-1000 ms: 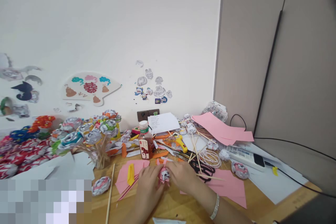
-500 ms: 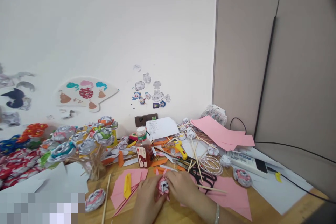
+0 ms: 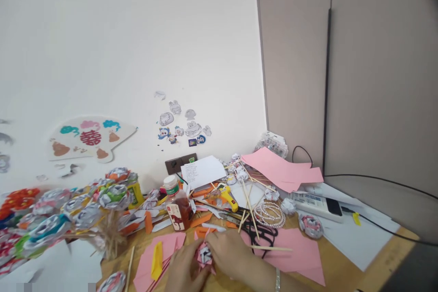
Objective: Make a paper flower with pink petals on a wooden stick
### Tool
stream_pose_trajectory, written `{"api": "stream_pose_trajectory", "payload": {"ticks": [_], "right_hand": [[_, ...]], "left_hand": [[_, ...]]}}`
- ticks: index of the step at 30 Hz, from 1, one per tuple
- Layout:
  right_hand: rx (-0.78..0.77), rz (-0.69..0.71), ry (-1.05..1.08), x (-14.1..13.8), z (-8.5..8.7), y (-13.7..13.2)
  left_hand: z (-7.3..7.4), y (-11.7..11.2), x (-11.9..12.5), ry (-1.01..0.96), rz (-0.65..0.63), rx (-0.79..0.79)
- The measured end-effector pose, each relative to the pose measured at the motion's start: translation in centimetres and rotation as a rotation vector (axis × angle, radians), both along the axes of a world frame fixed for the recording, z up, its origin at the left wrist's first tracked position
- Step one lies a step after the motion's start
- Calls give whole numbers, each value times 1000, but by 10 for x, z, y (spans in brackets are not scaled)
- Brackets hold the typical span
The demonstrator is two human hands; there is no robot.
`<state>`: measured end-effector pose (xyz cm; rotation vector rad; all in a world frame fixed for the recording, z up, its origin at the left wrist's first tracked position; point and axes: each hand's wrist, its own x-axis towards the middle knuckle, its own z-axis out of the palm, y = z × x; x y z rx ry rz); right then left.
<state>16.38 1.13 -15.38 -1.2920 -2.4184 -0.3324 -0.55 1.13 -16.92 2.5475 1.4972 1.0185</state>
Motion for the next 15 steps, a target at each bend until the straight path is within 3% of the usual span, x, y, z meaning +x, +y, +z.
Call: {"api": "stream_pose_trajectory", "payload": {"ticks": [8, 15], "right_hand": [[-22, 32, 27, -1, 8, -1], [-15, 18, 10, -3, 1, 3]], "left_hand": [[-5, 4, -5, 5, -14, 73], [-9, 7, -7, 17, -15, 112]]}}
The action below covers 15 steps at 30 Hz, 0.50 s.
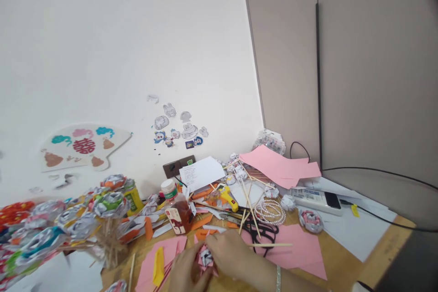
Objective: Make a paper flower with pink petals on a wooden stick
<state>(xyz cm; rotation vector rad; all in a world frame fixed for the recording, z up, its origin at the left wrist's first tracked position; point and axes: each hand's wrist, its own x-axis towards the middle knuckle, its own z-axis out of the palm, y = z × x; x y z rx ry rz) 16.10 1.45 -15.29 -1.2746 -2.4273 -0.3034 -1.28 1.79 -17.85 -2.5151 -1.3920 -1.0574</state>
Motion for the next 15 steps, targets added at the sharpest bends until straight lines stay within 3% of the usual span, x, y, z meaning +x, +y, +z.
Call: {"api": "stream_pose_trajectory", "payload": {"ticks": [5, 15], "right_hand": [[-20, -3, -9, 3, -1, -1], [33, -23, 37, 5, -4, -2]], "left_hand": [[-2, 2, 1, -9, -37, 17], [8, -9, 14, -143, 12, -147]]}}
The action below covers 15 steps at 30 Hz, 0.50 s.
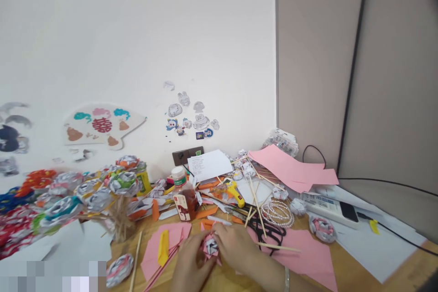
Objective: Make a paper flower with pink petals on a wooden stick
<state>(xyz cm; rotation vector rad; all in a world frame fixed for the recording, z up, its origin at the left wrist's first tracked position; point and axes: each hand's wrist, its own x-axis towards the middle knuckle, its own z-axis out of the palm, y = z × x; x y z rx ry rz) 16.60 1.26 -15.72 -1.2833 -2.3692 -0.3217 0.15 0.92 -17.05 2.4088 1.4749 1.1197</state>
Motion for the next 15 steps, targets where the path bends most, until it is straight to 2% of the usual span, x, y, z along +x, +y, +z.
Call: {"api": "stream_pose_trajectory", "payload": {"ticks": [3, 7, 11, 15], "right_hand": [[43, -30, -14, 0, 0, 2], [74, 13, -145, 1, -2, 9], [41, -13, -76, 3, -8, 14], [101, 41, -89, 6, -9, 9]], "left_hand": [[-2, 0, 1, -64, 2, -17], [-3, 2, 2, -150, -40, -100], [-3, 2, 2, -211, -87, -190], [1, -4, 3, -184, -93, -169]]}}
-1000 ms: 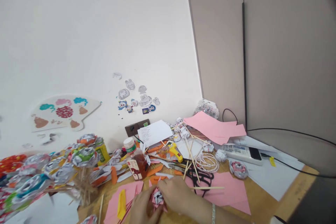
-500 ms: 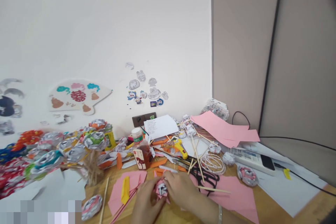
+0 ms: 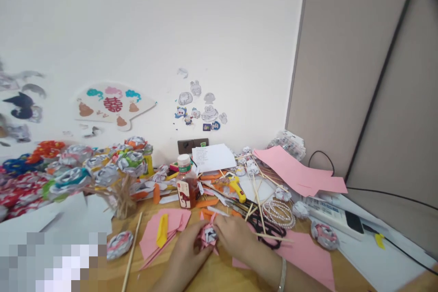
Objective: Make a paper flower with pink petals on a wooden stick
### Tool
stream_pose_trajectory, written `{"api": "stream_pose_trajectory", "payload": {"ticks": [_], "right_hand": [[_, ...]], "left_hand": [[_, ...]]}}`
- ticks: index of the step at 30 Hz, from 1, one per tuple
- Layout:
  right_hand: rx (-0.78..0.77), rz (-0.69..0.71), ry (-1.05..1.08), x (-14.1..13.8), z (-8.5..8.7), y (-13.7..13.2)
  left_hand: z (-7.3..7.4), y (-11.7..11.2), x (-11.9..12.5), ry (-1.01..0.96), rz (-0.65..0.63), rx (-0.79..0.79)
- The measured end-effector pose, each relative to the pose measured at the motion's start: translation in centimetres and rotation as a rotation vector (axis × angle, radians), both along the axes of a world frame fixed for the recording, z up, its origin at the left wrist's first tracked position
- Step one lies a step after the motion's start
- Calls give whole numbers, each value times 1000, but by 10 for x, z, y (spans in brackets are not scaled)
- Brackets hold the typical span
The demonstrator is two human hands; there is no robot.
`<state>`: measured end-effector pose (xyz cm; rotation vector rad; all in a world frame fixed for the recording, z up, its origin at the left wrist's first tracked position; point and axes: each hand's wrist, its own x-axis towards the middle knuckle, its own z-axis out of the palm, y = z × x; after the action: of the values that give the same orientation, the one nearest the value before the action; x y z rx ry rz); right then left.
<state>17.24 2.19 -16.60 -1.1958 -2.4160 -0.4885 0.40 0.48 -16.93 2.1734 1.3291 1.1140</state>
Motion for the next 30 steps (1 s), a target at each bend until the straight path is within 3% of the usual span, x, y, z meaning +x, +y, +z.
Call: {"api": "stream_pose_trajectory", "payload": {"ticks": [7, 12, 30], "right_hand": [[-57, 65, 86, 8, 10, -7], [-80, 82, 144, 9, 9, -5], [-172, 70, 26, 14, 11, -4]], "left_hand": [[8, -7, 3, 108, 22, 37], [7, -6, 2, 118, 9, 64], [6, -8, -1, 200, -25, 173]]}}
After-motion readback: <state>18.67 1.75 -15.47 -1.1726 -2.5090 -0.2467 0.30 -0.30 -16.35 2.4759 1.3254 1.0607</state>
